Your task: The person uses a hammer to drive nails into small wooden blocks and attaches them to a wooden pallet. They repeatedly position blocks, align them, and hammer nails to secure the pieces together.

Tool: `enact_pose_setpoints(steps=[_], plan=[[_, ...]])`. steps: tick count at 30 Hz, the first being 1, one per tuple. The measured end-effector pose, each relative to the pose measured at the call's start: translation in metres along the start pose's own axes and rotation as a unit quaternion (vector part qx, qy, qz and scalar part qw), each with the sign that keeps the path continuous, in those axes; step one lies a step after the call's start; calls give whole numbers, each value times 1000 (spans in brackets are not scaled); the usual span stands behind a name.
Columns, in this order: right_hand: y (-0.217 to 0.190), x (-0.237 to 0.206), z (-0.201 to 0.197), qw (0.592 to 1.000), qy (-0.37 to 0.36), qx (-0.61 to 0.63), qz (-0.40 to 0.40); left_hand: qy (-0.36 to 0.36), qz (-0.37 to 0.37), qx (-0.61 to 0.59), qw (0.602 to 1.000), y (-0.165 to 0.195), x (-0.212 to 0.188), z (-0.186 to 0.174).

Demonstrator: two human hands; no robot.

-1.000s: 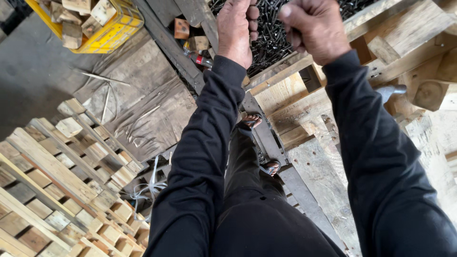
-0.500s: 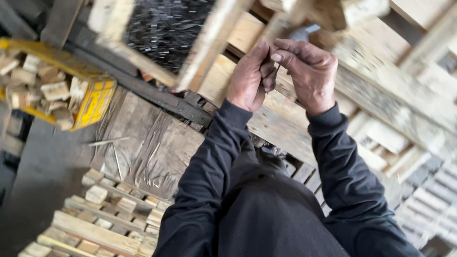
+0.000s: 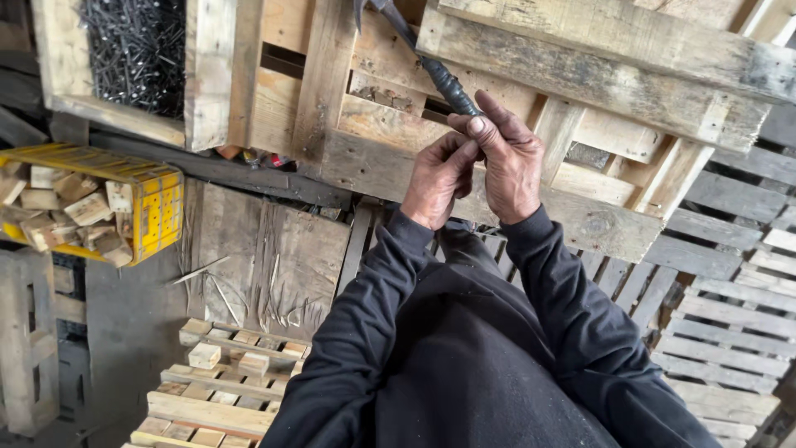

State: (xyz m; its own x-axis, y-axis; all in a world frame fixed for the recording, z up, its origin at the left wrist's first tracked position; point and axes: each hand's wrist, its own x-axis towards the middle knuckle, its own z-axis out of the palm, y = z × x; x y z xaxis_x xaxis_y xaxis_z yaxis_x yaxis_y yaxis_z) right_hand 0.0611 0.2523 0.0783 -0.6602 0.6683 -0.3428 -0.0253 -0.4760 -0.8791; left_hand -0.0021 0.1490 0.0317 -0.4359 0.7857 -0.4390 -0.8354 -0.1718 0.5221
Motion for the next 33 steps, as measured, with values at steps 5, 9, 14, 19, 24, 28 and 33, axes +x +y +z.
enact_pose_setpoints(steps=[5,9,14,19,24,28,33], plan=[[4,15,2,997,-40,-51,31,1,28,-49,998,-11,2,-9],[18,28,4,991,-79,-94,47,0,31,-106,994,-18,11,-27],[35,69,-13,983,-81,-156,51,27,152,115,981,-37,30,-45],[70,116,-41,697,-135,-701,-72,47,269,357,893,-57,26,-37],[101,131,-50,689,-142,-702,-109,57,285,388,875,-53,21,-30],[89,129,-40,710,-129,-691,-48,55,269,404,872,-50,22,-33],[33,111,-14,777,-122,-615,-56,42,244,415,875,-62,24,-41]])
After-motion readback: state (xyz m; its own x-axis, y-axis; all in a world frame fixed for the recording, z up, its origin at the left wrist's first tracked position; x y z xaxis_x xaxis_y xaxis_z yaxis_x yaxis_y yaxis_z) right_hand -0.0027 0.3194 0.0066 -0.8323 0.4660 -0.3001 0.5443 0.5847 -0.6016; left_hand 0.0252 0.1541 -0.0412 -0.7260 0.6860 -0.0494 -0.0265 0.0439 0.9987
